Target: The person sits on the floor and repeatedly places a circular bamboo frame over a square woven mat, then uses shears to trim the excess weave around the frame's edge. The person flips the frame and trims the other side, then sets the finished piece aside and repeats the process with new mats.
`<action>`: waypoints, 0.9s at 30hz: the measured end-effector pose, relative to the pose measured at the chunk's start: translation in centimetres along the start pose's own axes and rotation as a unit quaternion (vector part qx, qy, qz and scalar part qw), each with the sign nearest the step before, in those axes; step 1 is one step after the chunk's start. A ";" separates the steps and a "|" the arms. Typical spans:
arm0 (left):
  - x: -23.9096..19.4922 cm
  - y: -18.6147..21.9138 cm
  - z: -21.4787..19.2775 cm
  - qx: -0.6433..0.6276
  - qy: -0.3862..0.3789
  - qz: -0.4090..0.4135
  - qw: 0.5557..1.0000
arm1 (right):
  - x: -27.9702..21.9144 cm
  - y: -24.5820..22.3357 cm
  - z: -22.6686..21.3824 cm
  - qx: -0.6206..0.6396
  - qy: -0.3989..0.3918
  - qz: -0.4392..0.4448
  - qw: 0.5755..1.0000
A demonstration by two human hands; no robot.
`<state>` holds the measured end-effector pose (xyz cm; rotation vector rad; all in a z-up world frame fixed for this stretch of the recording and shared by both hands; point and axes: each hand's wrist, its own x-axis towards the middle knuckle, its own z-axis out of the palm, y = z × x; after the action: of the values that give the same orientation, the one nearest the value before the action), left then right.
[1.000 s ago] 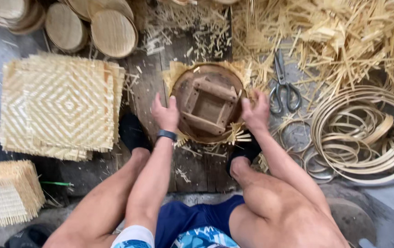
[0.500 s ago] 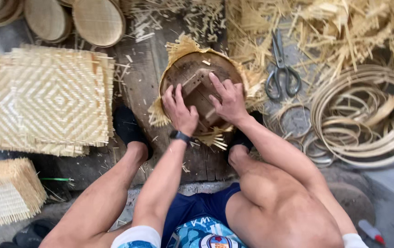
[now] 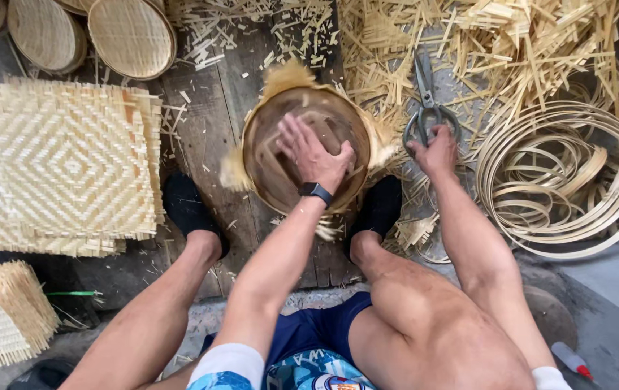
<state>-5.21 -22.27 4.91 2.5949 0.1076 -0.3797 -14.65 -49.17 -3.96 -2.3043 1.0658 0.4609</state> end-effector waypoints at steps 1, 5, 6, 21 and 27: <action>0.0 -0.4 -0.1 0.014 -0.021 0.050 0.998 | 0.2 0.5 0.3 0.007 -0.031 0.052 0.998; -0.5 -1.8 -0.3 0.036 -0.040 0.172 0.984 | 2.0 2.4 0.3 -0.107 0.132 -0.132 0.977; -0.8 -2.0 -0.1 0.033 -0.030 0.183 0.982 | 2.4 2.9 0.1 -0.074 0.098 -0.138 0.983; -0.7 -2.5 0.5 0.008 -0.050 0.193 0.980 | -7.6 -4.3 -3.8 -0.125 0.009 -0.329 0.936; -0.5 -2.4 0.1 0.000 -0.077 0.179 0.981 | -6.1 -4.7 -1.7 -0.173 -0.046 -0.157 0.971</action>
<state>-6.03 -20.22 3.79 2.5051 -0.4063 -0.4430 -14.71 -44.12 2.16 -2.6647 0.5946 0.6587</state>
